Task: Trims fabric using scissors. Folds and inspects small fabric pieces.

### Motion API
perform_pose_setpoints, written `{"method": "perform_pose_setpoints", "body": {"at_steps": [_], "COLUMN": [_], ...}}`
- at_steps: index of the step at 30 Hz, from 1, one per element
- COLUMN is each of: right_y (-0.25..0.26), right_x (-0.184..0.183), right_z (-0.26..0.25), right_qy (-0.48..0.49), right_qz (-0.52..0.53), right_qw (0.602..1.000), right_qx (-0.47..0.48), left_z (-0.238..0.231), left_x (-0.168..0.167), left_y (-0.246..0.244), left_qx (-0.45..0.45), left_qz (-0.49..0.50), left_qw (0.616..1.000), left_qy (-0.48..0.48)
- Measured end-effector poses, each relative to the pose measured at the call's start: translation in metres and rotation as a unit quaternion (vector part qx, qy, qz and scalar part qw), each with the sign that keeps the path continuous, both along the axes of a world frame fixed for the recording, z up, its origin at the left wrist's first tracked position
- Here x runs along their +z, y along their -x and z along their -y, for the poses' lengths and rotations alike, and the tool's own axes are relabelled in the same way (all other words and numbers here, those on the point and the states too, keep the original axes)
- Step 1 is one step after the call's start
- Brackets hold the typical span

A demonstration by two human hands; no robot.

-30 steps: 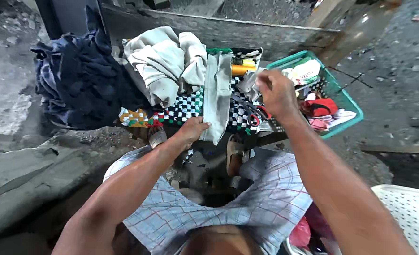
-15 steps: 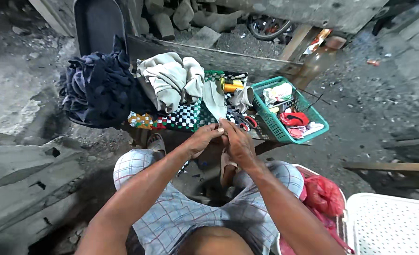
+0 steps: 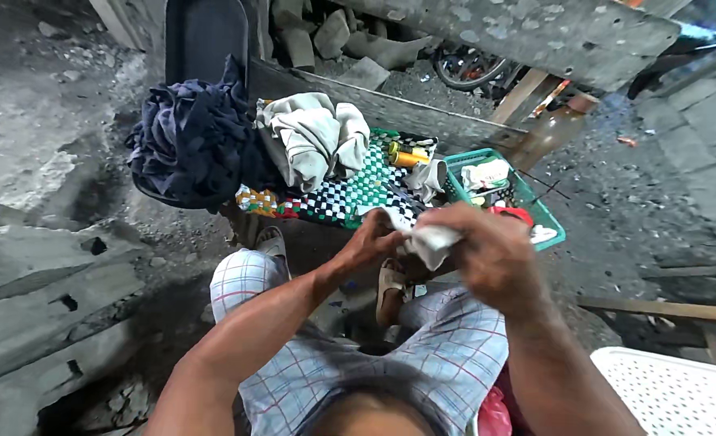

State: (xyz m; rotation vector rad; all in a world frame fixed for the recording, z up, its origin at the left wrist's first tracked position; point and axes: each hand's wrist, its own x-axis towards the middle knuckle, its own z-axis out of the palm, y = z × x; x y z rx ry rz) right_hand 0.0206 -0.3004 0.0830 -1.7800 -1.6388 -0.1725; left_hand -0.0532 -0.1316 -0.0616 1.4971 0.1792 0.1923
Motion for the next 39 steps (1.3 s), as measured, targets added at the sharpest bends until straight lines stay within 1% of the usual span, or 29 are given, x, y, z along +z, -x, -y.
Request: {"method": "perform_pose_setpoints", "body": {"at_steps": [3, 5, 7, 10, 13, 15, 17, 18, 20, 22, 24, 27, 29, 31, 33, 35, 37, 39], "right_y": [0.023, 0.026, 0.023, 0.014, 0.005, -0.001, -0.012, -0.018, -0.027, -0.031, -0.035, -0.049, -0.066, -0.086, -0.112, -0.147, -0.184, -0.221], "right_x": [-0.026, -0.043, -0.053, -0.057, -0.051, -0.049, -0.056, -0.065, -0.086, -0.105, -0.117, -0.118, -0.105, -0.083, -0.059, -0.041, -0.029, -0.031], "right_z": [0.009, 0.016, 0.025, 0.041, 0.059, 0.07, 0.074, 0.074, 0.067, 0.056, 0.045, 0.031, 0.024, 0.014, 0.0, -0.02, -0.04, -0.056], "right_qy": [0.053, 0.055, 0.053, 0.037, 0.008, -0.014, -0.014, 0.007, 0.08, 0.14, 0.132, 0.083, 0.06, 0.051, 0.043, 0.032, 0.032, 0.033], "right_qz": [-0.009, -0.025, -0.057, -0.108, -0.15, -0.164, -0.182, -0.212, -0.293, -0.359, -0.389, -0.357, -0.329, -0.29, -0.236, -0.177, -0.142, -0.174], "right_qw": [0.995, 0.994, 0.993, 0.991, 0.987, 0.986, 0.983, 0.977, 0.951, 0.92, 0.909, 0.924, 0.934, 0.946, 0.959, 0.967, 0.962, 0.944], "right_qx": [0.08, 0.089, 0.086, 0.075, 0.065, 0.04, -0.003, -0.028, -0.062, -0.069, -0.071, -0.109, -0.124, -0.137, -0.153, -0.179, -0.231, -0.278], "left_z": [0.003, 0.003, -0.001, -0.001, -0.006, -0.011, -0.012, -0.011, -0.005, -0.002, -0.004, -0.014, -0.022, -0.029, -0.035, -0.039, -0.041, -0.041], "left_x": [-0.023, -0.028, -0.023, -0.013, -0.015, -0.013, -0.007, -0.003, 0.005, 0.009, 0.011, 0.022, 0.031, 0.035, 0.034, 0.033, 0.031, 0.031], "left_y": [-0.001, -0.002, 0.002, 0.003, -0.001, -0.003, -0.004, -0.005, -0.006, -0.008, -0.009, -0.008, -0.008, -0.008, -0.008, -0.008, -0.009, -0.01], "left_qx": [0.061, 0.081, 0.038, -0.028, -0.064, -0.101, -0.154, -0.184, -0.23, -0.248, -0.227, -0.148, -0.095, -0.042, 0.011, 0.036, 0.044, 0.046], "left_qz": [-0.051, -0.056, -0.031, 0.008, -0.002, -0.018, 0.016, 0.045, 0.096, 0.123, 0.103, 0.065, 0.083, 0.091, 0.071, 0.034, 0.011, 0.002], "left_qw": [0.995, 0.988, 0.985, 0.969, 0.953, 0.949, 0.956, 0.958, 0.955, 0.951, 0.954, 0.972, 0.981, 0.985, 0.986, 0.985, 0.982, 0.98], "left_qy": [-0.058, -0.116, -0.168, -0.245, -0.297, -0.298, -0.25, -0.216, -0.158, -0.139, -0.165, -0.169, -0.147, -0.14, -0.148, -0.168, -0.184, -0.195]}}
